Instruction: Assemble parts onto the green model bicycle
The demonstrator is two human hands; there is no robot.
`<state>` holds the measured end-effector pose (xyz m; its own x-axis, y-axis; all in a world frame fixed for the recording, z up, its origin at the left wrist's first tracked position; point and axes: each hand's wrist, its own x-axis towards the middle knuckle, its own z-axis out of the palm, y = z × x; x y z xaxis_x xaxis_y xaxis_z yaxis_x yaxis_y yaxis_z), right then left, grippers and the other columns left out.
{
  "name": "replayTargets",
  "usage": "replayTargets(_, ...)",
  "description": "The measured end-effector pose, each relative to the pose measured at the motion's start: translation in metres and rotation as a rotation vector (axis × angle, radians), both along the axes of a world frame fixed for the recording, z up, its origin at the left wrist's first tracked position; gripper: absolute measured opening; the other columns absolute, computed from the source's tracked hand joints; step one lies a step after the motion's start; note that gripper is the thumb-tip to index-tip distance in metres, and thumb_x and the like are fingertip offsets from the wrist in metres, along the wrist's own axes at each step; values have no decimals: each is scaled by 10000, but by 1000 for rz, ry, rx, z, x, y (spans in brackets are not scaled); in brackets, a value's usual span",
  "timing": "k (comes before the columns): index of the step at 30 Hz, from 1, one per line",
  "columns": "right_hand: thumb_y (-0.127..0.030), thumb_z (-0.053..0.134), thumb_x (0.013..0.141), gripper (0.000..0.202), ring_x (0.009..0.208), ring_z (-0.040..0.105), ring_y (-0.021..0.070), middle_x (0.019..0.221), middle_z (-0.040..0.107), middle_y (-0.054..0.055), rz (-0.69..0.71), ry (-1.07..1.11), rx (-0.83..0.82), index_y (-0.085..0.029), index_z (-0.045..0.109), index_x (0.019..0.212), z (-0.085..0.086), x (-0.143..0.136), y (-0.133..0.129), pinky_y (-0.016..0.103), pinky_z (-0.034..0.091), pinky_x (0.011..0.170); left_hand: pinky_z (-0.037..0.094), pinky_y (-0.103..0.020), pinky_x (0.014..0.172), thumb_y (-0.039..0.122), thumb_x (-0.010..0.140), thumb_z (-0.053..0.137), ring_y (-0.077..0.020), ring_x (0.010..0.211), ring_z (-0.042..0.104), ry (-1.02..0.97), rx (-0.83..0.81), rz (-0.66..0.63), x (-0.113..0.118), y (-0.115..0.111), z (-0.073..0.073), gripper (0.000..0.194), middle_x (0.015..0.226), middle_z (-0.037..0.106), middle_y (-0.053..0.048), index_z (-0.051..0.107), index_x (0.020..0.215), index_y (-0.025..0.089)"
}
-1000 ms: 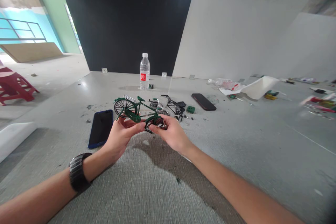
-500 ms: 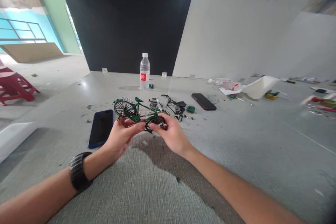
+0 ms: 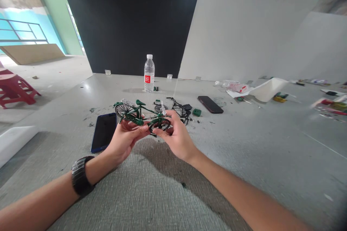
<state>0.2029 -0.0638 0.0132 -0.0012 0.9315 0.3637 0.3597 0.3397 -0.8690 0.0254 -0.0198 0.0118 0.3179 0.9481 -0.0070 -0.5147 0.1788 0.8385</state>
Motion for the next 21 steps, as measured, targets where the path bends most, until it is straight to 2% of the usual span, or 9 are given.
replayTargets(5,-460,705,857,434,508,497,89,1047,637,40,-40,-93,64,-277,456,1162,2,0,-1,308,463,495,628,-311,805,112,601,893,-194,789,752,7,18,16,0,1,0,281,808,784,-59,724,826,123)
replayTargets(9,-440,671,889,416,488,481,83,1019,609,38,-27,-106,108,-285,420,1182,0,2,-1,297,441,475,623,-298,794,103,601,887,-186,772,748,6,25,20,1,0,3,284,806,779,-61,725,833,121)
replayTargets(15,-339,552,976,158,504,450,90,864,562,-10,27,-232,231,-274,425,1044,-4,9,0,273,406,497,631,-287,764,120,613,885,-171,723,739,10,27,35,1,0,5,254,774,770,-49,727,812,112)
replayTargets(17,-288,491,1005,27,580,501,110,860,587,-2,50,-319,290,-266,475,1011,-1,11,0,281,438,574,635,-281,752,123,606,890,-161,707,734,3,23,39,0,1,4,256,763,768,-44,725,800,111)
replayTargets(21,-217,420,1021,181,830,604,162,948,651,24,131,-456,332,-279,589,1038,8,15,-1,304,476,726,644,-279,716,135,571,920,-157,697,730,-11,2,48,-2,2,3,330,742,761,-29,695,812,127)
